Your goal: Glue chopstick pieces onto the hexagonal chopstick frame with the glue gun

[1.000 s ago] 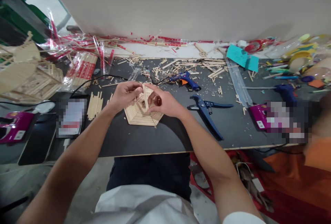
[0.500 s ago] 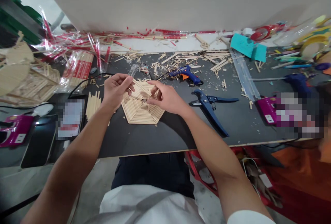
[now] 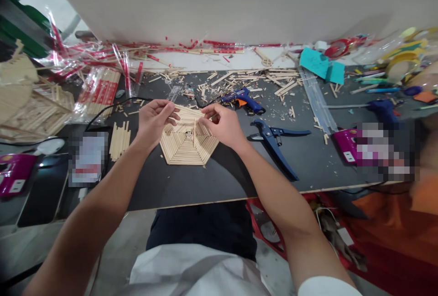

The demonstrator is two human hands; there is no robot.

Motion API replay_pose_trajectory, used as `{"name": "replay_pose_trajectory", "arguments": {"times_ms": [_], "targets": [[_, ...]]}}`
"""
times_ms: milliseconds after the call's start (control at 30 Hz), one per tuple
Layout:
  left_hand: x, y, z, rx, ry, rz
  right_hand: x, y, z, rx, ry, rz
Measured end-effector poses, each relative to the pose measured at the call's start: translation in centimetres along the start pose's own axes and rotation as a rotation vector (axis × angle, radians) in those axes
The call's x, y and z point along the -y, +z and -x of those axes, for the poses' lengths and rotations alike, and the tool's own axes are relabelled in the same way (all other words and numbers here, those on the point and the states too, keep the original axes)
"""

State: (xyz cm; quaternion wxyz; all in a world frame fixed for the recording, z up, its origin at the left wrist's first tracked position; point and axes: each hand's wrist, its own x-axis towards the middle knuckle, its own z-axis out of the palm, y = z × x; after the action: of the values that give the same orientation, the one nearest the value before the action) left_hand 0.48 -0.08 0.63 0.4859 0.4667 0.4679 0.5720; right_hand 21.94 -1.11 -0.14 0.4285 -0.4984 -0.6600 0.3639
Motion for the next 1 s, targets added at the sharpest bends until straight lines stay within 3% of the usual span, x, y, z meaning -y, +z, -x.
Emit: {"name": "replay_pose_trajectory", "arguments": {"times_ms": [733, 1000], "targets": [[1.2, -0.4, 0.0, 0.109, 0.193, -0.22, 0.2, -0.2, -0.2, -0.169, 0.036, 0.032], [1.1, -0.5, 0.0, 0.155, 0.205, -0.254, 0.5, -0.1, -0.2, -0.197, -0.025, 0.039]]}}
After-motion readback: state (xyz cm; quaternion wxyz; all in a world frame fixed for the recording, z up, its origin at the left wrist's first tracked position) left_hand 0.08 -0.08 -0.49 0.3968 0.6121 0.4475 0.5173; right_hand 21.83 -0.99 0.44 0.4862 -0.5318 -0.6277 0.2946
